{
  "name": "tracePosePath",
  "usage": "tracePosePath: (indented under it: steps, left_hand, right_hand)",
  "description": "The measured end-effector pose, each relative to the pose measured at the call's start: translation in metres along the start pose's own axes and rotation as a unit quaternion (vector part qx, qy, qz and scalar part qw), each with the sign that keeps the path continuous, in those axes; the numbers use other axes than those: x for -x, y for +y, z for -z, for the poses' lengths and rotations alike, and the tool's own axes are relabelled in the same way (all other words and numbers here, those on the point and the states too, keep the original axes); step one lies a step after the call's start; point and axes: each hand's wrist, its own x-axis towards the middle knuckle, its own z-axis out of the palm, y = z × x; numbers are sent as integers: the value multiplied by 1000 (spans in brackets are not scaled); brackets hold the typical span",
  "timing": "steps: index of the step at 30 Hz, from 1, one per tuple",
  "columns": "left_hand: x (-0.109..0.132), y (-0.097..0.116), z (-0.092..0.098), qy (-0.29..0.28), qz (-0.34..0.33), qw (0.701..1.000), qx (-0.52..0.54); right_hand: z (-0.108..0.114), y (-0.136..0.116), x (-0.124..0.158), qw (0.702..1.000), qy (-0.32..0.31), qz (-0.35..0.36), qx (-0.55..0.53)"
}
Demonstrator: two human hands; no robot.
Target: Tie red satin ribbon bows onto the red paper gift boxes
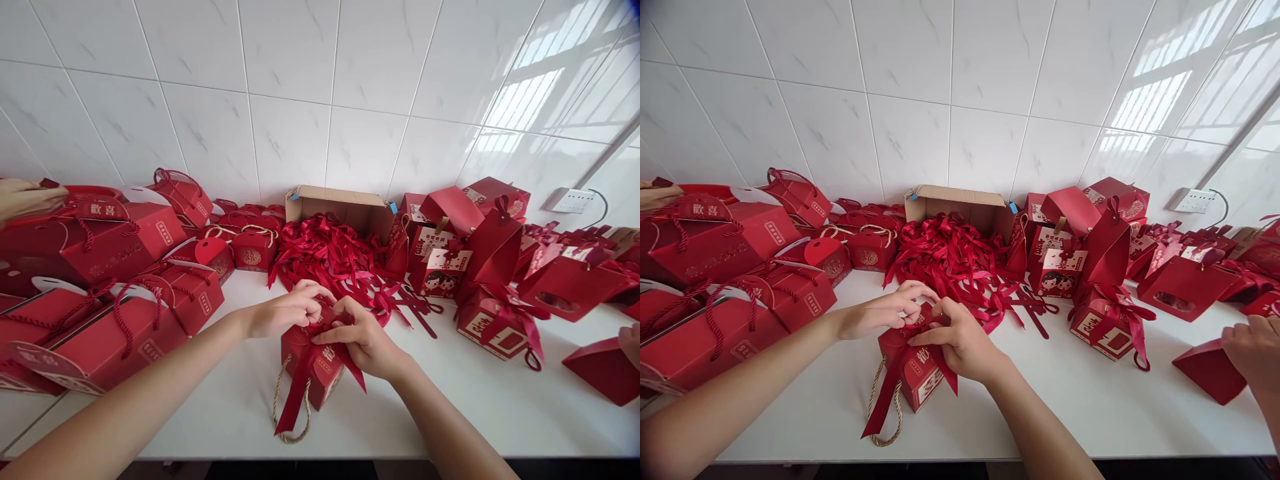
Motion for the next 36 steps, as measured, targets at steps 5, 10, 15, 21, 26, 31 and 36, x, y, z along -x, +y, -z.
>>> tracePosePath:
  steps: [5,10,15,21,26,31,36]
  left_hand:
    - [1,1,3,-17,-19,1000,-11]
    - [4,-6,8,-16,6,1000,18]
    - [3,-11,8,-36,27,999,25]
    - [2,-7,0,62,38,997,-6]
    - [7,4,-5,80,53,994,48]
    - [11,10,-4,46,61,990,123]
    - [11,6,-2,50,89,989,109]
  right_hand:
    - [-1,-1,-1,1000,13,6,-21]
    - [-1,0,0,1000,18,7,-19]
    - [0,-2,-1,999,17,8,-33]
    - [-1,-1,0,998,21,5,-52]
    - [-1,1,2,998,28,5,-54]
    - [-1,1,2,998,33,0,-56]
    - [-1,1,2,998,27,-2,-54]
